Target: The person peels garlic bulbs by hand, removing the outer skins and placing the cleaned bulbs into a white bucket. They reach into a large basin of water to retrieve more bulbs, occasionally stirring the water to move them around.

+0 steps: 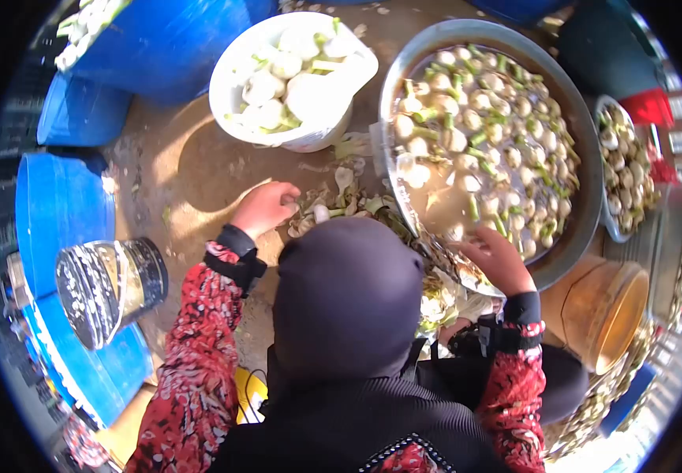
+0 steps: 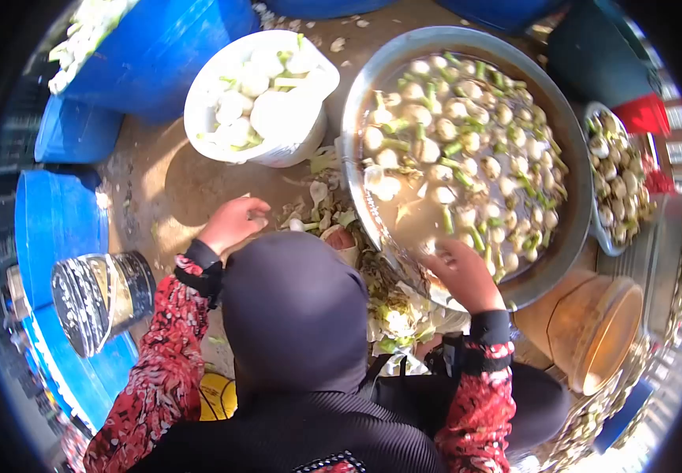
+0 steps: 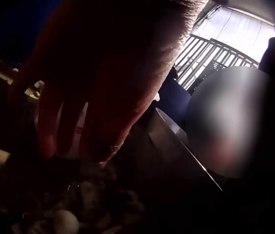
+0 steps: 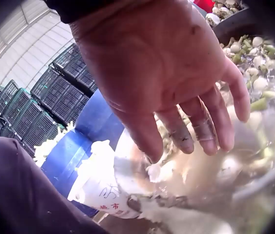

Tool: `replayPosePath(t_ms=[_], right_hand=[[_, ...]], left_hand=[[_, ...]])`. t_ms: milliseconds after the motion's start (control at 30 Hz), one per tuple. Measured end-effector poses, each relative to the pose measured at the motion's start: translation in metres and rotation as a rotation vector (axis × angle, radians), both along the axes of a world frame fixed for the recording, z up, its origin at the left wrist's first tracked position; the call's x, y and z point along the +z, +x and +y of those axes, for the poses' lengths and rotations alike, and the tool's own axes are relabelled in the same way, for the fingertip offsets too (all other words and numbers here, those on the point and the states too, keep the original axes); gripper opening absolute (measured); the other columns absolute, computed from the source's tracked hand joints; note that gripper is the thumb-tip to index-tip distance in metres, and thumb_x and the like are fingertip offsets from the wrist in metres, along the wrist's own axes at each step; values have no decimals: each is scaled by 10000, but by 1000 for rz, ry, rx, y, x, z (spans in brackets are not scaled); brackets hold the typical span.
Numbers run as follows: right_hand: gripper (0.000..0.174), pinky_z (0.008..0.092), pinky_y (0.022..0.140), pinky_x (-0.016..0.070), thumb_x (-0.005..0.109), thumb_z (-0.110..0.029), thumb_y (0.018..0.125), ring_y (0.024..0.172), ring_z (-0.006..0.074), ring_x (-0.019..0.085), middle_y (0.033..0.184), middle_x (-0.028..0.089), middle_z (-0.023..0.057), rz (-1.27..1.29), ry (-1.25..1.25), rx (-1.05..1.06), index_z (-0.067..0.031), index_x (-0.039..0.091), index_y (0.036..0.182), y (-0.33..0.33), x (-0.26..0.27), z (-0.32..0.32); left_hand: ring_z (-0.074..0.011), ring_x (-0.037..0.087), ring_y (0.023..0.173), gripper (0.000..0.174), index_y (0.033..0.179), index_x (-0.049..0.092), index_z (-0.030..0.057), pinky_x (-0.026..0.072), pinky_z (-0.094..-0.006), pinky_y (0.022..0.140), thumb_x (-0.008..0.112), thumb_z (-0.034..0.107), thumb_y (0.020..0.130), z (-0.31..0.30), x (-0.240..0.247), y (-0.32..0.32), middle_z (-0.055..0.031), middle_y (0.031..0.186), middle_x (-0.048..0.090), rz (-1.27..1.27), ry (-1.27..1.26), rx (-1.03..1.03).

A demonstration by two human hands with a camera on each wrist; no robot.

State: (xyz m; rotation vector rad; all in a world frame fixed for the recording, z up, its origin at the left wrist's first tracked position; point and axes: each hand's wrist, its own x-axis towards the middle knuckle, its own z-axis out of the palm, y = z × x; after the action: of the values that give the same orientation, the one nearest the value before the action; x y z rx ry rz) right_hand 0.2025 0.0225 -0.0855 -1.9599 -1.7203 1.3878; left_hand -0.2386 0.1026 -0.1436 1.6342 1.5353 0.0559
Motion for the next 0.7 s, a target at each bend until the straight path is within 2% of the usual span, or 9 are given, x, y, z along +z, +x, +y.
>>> replayPosePath(t_ms=[67, 133, 167, 233, 367, 433, 600, 667, 700], right_hand=[[436, 346, 805, 541, 716, -301, 918, 935, 225, 672, 1057, 686, 160, -41, -67, -55, 9, 625, 1211, 16, -5, -6], [442, 350, 756, 538, 718, -302, 909, 897, 238, 681, 1024, 693, 172, -67, -183, -133, 18, 628, 1200, 30, -9, -7], [457, 345, 751, 545, 714, -302, 913, 916, 234, 683, 1040, 698, 174, -66, -209, -138, 34, 619, 1208, 39, -16, -9], [457, 344, 762, 549, 708, -291, 919, 926, 233, 686, 1061, 701, 172, -128, -222, -86, 45, 611, 1212, 31, -5, 0], [451, 346, 790, 549, 707, -278, 922, 943, 237, 688, 1062, 702, 171, -138, -254, -62, 36, 603, 1228, 19, -3, 15], [448, 352, 811, 549, 708, -285, 922, 942, 236, 689, 1049, 702, 164, -133, -221, -2, 25, 606, 1229, 15, -11, 19], [438, 357, 835, 537, 710, -300, 911, 931, 245, 696, 1049, 706, 156, -139, -122, 60, 1, 618, 1216, -3, -4, 22], [451, 360, 831, 535, 706, -313, 907, 899, 248, 690, 1041, 704, 155, -154, -127, 9, 4, 616, 1214, -7, 6, 25], [448, 367, 824, 535, 702, -318, 907, 880, 267, 681, 1021, 701, 169, -146, -62, 12, 10, 620, 1201, 2, 0, 23]], left_hand=[[-297, 658, 1023, 320, 1153, 691, 98, 513, -370, 919, 622, 67, 841, -7, -23, 3, -126, 1152, 667, -35, -161, 196], [-325, 618, 1054, 381, 1129, 692, 117, 469, -430, 941, 608, 48, 763, -13, -48, -1, -100, 1096, 658, 82, 276, 130], [-325, 618, 1054, 381, 1129, 692, 117, 469, -430, 941, 608, 48, 763, -17, -56, -2, -100, 1096, 658, 82, 258, 154], [-312, 608, 1082, 420, 1132, 692, 144, 425, -485, 972, 613, 49, 730, -25, -62, 0, -61, 1123, 652, 314, 651, 57], [-287, 594, 1100, 448, 1149, 681, 174, 394, -514, 984, 717, 147, 704, -45, -80, 18, -43, 1148, 633, 274, 343, 95], [-283, 598, 1061, 460, 1143, 663, 174, 379, -552, 1039, 757, 221, 695, -53, -93, 34, -57, 1065, 626, 284, 452, -42], [-254, 593, 1070, 192, 977, 692, 155, 341, -607, 1087, 643, 157, 791, -51, -139, 54, -43, 1000, 625, 324, 679, -161], [-280, 592, 1066, 309, 1044, 674, 143, 331, -621, 1093, 676, 118, 736, -46, -117, 53, -78, 994, 614, 309, 549, -205], [-295, 595, 1066, 359, 1071, 662, 132, 375, -608, 1041, 696, 110, 715, -47, -111, 51, -102, 1019, 614, 282, 565, -176]])
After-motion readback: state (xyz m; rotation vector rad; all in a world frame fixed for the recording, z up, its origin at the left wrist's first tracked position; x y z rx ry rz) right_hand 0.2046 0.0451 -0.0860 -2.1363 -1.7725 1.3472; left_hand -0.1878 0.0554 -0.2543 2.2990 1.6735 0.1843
